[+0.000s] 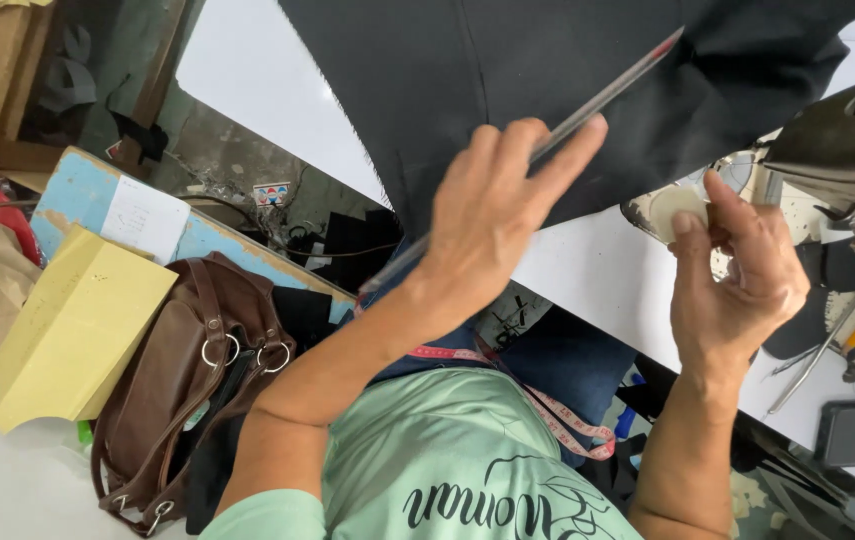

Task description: Measuring and marking fabric with a ruler and chalk, then cutting it with scissors on a workbench.

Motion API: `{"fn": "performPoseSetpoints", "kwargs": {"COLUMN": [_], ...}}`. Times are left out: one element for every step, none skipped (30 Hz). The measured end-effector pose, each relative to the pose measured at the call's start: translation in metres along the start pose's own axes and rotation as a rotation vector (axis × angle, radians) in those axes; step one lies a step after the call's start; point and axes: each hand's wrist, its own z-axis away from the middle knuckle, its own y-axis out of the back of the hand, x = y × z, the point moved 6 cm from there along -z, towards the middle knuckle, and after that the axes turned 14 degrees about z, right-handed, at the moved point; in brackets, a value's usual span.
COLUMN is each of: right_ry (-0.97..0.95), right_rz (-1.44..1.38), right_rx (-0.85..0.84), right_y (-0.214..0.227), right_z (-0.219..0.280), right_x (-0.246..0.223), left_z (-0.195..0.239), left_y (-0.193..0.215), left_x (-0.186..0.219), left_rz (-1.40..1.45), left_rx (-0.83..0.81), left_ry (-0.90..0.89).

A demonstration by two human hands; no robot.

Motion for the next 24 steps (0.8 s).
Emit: {"fn": "performPoseSetpoints", "kwargs": {"right_ry": [0.013,0.015,0.032,0.049,0.058,0.030,0.007,0.020,0.060,0.099,0.109,0.087,0.059,0.063,0.020,-0.024,-0.023,-0.040,-0.059,-0.059,-0.079,-0.100,-0.101,-0.103], "right_rz": [0.000,0.000,-0.019,-0.037,-0.048,-0.103,-0.166,-0.186,-0.203,-0.220,-0.236,-0.210,-0.177,-0.186,-0.205,-0.224,-0.224,-0.221,-0.218,-0.218,-0.223,-0.227,-0.227,-0.219], "right_rx": [0.065,0.066,0.069,0.072,0.077,0.047,0.018,0.025,0.047,0.070,0.070,0.060,0.047,0.044,0.020,-0.004,-0.007,-0.017,-0.027,-0.029,-0.039,-0.049,-0.051,-0.046], "right_y": [-0.001,-0.006,-0.012,-0.018,-0.019,-0.022,-0.028,-0.034,-0.039,-0.045,-0.046,-0.047,-0.046,-0.047,-0.047,-0.048,-0.049,-0.050,-0.052,-0.051,-0.050,-0.050,-0.051,-0.051], "right_z": [0.007,0.007,0.008,0.008,0.007,0.006,0.004,0.008,0.011,0.014,0.015,0.015,0.018,0.018,0.018,0.018,0.019,0.020,0.022,0.022,0.021,0.021,0.021,0.022], "right_x": [0.007,0.004,-0.001,-0.006,-0.017,-0.026,-0.036,-0.034,-0.034,-0.034,-0.036,-0.035,-0.033,-0.036,-0.034,-0.033,-0.032,-0.029,-0.027,-0.028,-0.029,-0.029,-0.029,-0.028], "left_z": [0.001,0.000,-0.001,-0.001,-0.001,-0.001,-0.001,0.001,0.003,0.005,0.008,0.010,0.013,0.014,0.015,0.015,0.016,0.018,0.019,0.019,0.020,0.020,0.020,0.020], "left_y": [0.015,0.030,0.047,0.063,0.079,0.090,0.103,0.105,0.104,0.103,0.103,0.101,0.095,0.095,0.091,0.088,0.085,0.082,0.080,0.078,0.076,0.075,0.075,0.074], "left_x": [-0.005,-0.012,-0.022,-0.031,-0.039,-0.049,-0.059,-0.065,-0.075,-0.085,-0.090,-0.094,-0.097,-0.098,-0.099,-0.100,-0.101,-0.103,-0.104,-0.105,-0.106,-0.107,-0.107,-0.108], "left_rz": [0.078,0.076,0.239,0.402,0.389,0.526,0.654,0.632,0.581,0.531,0.516,0.500,0.492,0.485,0.484,0.482,0.484,0.475,0.465,0.465,0.454,0.442,0.443,0.437], "left_rx": [0.051,0.053,0.066,0.079,0.087,0.035,-0.015,-0.004,-0.044,-0.084,-0.075,-0.105,-0.140,-0.137,-0.156,-0.175,-0.174,-0.180,-0.186,-0.187,-0.188,-0.188,-0.190,-0.195], "left_ry": [0.005,0.005,0.043,0.079,0.079,0.142,0.205,0.206,0.262,0.319,0.326,0.329,0.332,0.339,0.343,0.348,0.350,0.342,0.334,0.336,0.342,0.348,0.350,0.360]}}
